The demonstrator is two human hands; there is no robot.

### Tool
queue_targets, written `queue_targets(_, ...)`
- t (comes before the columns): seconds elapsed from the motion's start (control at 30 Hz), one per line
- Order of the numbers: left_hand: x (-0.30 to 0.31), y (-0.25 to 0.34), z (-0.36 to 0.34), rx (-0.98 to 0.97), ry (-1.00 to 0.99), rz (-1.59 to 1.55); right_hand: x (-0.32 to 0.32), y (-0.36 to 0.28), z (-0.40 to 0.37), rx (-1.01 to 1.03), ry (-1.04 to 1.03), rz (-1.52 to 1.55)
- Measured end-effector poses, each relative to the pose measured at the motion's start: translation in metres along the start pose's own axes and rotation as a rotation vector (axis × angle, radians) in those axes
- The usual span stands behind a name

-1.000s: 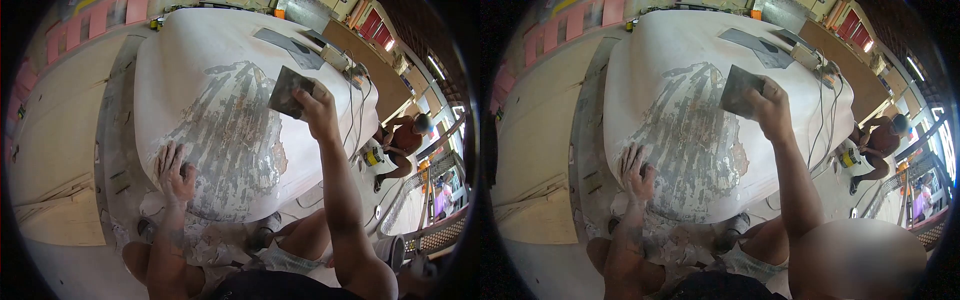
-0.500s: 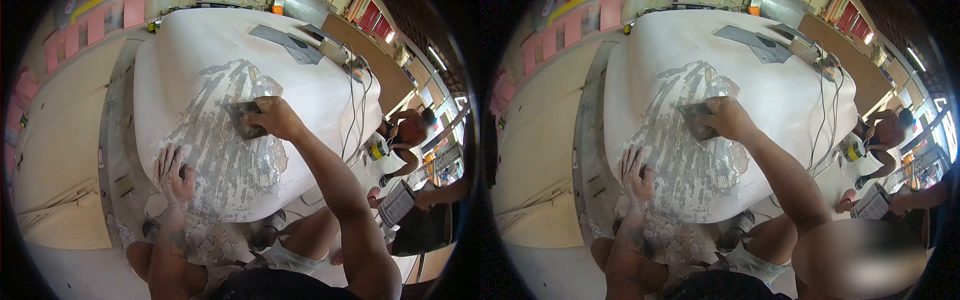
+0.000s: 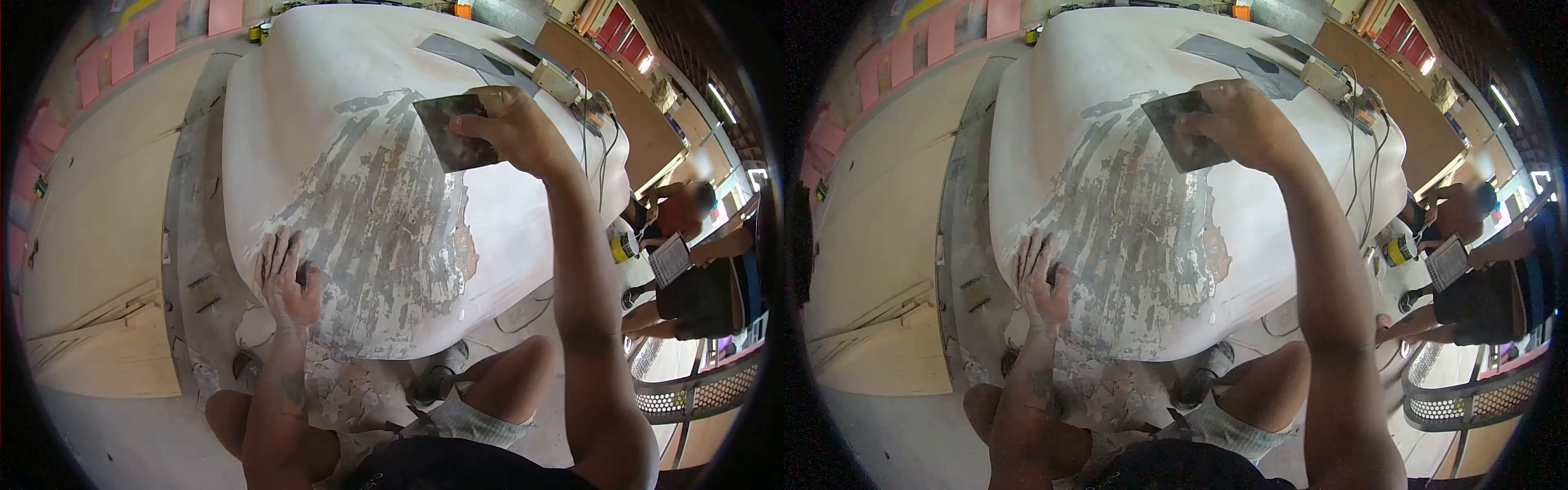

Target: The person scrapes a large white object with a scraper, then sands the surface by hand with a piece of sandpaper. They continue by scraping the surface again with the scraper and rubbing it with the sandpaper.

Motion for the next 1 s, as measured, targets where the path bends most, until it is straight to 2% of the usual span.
queue_targets(0.07,0.0,0.001,-0.001,-0.003,-0.004,0.014,-0.036,0.003,0.005,0.121,-0.141,-0.344)
queue_targets(0.13,0.001,0.002,0.001,0.004,-0.004,0.031,-0.037,0.016,0.001,0.05,-0.064,-0.404)
queue_targets(0.2,0.0,0.002,0.003,-0.006,0.009,0.028,-0.018,0.012,-0.007,0.098,-0.026,-0.306)
queue_targets(0.23,0.001,0.002,0.0,-0.007,0.005,0.027,-0.006,0.016,-0.007,0.058,-0.008,-0.175)
queue_targets(0.27,0.0,0.002,-0.002,-0.003,-0.003,0.027,0.006,0.021,-0.016,-0.018,0.073,0.313)
queue_targets(0.33,0.001,0.004,0.0,-0.003,-0.005,0.029,-0.009,0.024,-0.013,-0.04,-0.014,0.053)
queue_targets(0.37,0.001,0.004,0.0,-0.006,-0.007,0.036,-0.038,0.052,-0.005,0.018,-0.01,-0.111)
queue_targets(0.4,0.002,0.005,0.001,-0.012,-0.008,0.044,-0.042,0.046,-0.012,-0.017,0.079,-0.234)
queue_targets(0.47,0.0,0.003,0.001,-0.009,-0.001,0.037,-0.025,0.033,-0.018,0.019,0.024,-0.176)
queue_targets(0.53,0.003,0.007,0.0,-0.001,-0.019,0.014,-0.007,0.043,-0.027,-0.059,0.124,0.491)
queue_targets(0.57,0.001,0.004,0.0,-0.001,-0.023,0.013,0.001,0.039,-0.035,-0.104,0.154,0.569)
queue_targets(0.67,-0.002,0.002,0.0,-0.013,-0.027,0.008,-0.051,0.074,-0.025,-0.037,0.107,0.181)
queue_targets(0.7,-0.001,0.004,0.0,-0.023,-0.032,0.011,-0.082,0.074,-0.03,0.111,0.15,0.272)
queue_targets(0.73,-0.001,0.005,0.001,-0.03,-0.039,0.014,-0.083,0.055,-0.033,0.054,0.088,-0.161)
queue_targets(0.8,0.0,0.007,0.003,-0.014,-0.022,0.024,-0.067,0.049,-0.039,-0.019,0.158,0.446)
queue_targets(0.83,0.002,0.007,0.001,-0.003,-0.016,0.029,-0.053,0.043,-0.042,-0.047,0.208,0.652)
queue_targets(0.93,-0.001,0.002,0.0,-0.002,-0.023,0.032,-0.034,0.057,-0.042,-0.108,0.299,0.621)
queue_targets(1.0,-0.001,0.003,0.0,-0.005,-0.018,0.035,-0.071,0.051,-0.032,0.004,0.128,0.159)
Point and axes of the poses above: each hand's wrist, its own z-axis towards the middle knuckle, its own x-axis out of the back of the hand, y = z × x, the point moved 7 cm from there along z, towards the middle knuckle
